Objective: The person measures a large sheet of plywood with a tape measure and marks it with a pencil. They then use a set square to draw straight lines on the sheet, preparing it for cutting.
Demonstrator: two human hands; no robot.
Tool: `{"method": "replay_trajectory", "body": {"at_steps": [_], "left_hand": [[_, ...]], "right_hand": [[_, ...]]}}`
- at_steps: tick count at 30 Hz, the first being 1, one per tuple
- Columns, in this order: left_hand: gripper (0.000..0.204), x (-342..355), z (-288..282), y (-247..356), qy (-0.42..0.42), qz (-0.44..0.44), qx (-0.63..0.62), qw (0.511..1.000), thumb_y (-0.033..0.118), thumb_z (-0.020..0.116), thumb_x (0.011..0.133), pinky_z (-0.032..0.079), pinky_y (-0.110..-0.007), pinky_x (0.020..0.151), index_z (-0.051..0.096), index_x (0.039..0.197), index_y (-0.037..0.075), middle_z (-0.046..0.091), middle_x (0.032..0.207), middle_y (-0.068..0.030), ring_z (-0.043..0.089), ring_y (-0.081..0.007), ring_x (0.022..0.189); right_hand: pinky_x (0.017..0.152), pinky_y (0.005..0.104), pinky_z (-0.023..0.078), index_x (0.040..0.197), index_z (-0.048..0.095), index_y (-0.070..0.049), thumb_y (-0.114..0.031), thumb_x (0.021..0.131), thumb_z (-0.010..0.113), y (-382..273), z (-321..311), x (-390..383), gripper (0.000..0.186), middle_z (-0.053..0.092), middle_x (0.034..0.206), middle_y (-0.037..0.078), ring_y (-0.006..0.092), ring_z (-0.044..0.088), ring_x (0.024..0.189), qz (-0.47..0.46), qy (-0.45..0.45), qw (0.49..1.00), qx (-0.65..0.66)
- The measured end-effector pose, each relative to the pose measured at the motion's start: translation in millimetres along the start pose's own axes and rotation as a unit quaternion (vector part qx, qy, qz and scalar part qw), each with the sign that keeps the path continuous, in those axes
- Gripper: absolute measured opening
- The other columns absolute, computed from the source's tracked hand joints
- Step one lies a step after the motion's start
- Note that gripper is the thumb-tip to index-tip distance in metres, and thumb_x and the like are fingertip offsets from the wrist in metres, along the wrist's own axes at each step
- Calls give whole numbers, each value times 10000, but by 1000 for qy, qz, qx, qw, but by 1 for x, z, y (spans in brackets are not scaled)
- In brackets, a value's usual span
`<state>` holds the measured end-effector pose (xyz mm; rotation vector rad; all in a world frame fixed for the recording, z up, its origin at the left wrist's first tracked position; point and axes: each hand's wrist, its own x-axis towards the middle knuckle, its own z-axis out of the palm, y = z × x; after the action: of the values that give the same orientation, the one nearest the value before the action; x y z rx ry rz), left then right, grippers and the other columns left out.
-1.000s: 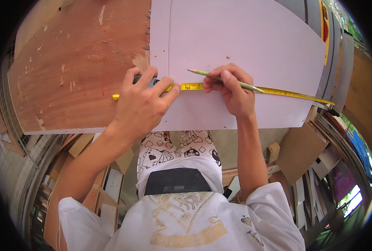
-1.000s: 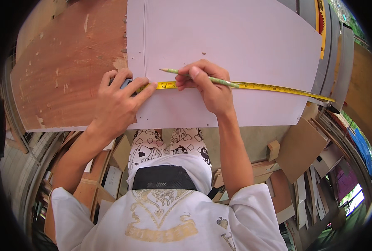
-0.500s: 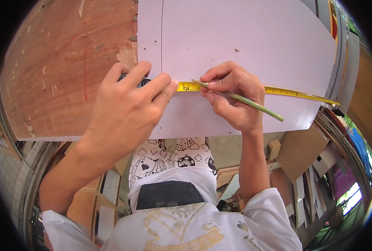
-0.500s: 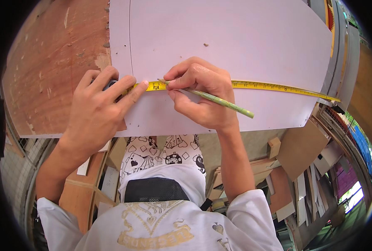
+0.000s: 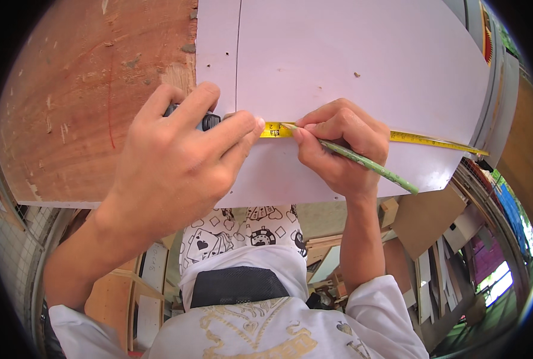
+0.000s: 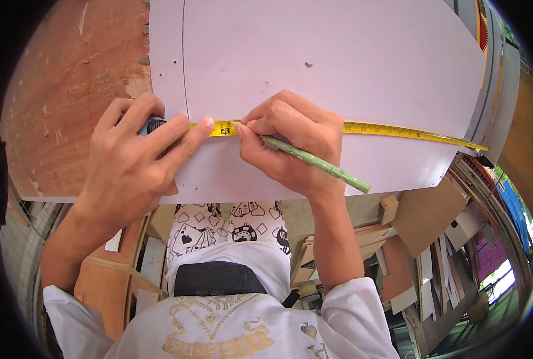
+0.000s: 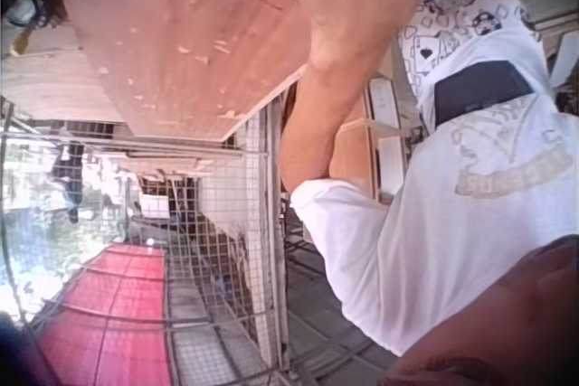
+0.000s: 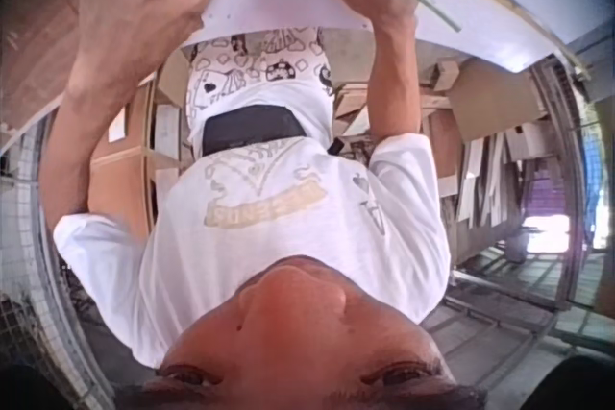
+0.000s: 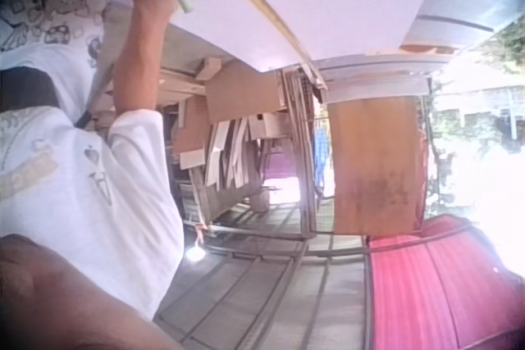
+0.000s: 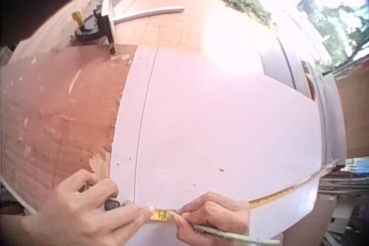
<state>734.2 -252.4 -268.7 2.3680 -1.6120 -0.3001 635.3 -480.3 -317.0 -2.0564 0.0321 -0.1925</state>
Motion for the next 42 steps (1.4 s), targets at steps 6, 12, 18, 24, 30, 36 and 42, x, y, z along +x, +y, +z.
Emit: {"method": "replay_trajectory", "body": {"at_steps": [6,12,18,24,30,36,42], "left_hand": [[442,5,1,4,-2,-1,12,1000,176,705,736,458,-368,735,809,1156,84,647,949,26,567,-223,878],[430,8,-4,4,-20,-13,-10,1000,160,714,741,453,-365,725,810,1152,80,644,935,28,565,-220,873],[410,9,-4,5,-14,-8,-9,1000,145,728,739,445,-367,712,814,1134,75,643,929,29,563,-219,867],[399,10,-4,4,-11,-9,-16,1000,156,725,743,444,-363,711,815,1123,76,650,939,27,565,-215,867],[407,9,-6,4,-17,-11,-10,1000,171,707,753,449,-363,730,812,1134,75,653,955,22,567,-218,875],[409,5,-6,4,-18,-13,-3,1000,162,705,756,453,-366,741,811,1140,70,655,960,19,566,-223,881],[419,3,-5,3,-14,-14,-3,1000,159,706,748,458,-372,745,810,1143,63,658,965,17,567,-225,884]], "right_hand": [[475,257,468,700,645,-38,8,739,846,4,-1,-2,209,731,747,80,128,635,552,-1,-2,1000,11],[475,253,466,715,665,-35,7,745,849,4,-3,-1,191,739,756,79,121,636,555,-5,-5,1000,15],[474,247,461,711,660,-34,5,745,855,4,-5,0,201,741,760,83,115,631,554,-6,-4,1000,18],[478,244,464,712,659,-31,10,746,853,5,-6,-2,202,743,761,87,115,636,560,-5,-3,1000,18],[485,251,472,709,659,-26,20,743,849,3,-4,0,198,743,760,95,129,643,565,-1,-5,999,33],[486,255,470,702,657,-21,16,746,850,2,0,-1,201,738,751,99,136,643,561,5,-3,1000,31],[487,257,471,703,660,-25,7,745,861,0,1,0,207,741,753,93,133,647,565,6,-8,1000,19]]}}
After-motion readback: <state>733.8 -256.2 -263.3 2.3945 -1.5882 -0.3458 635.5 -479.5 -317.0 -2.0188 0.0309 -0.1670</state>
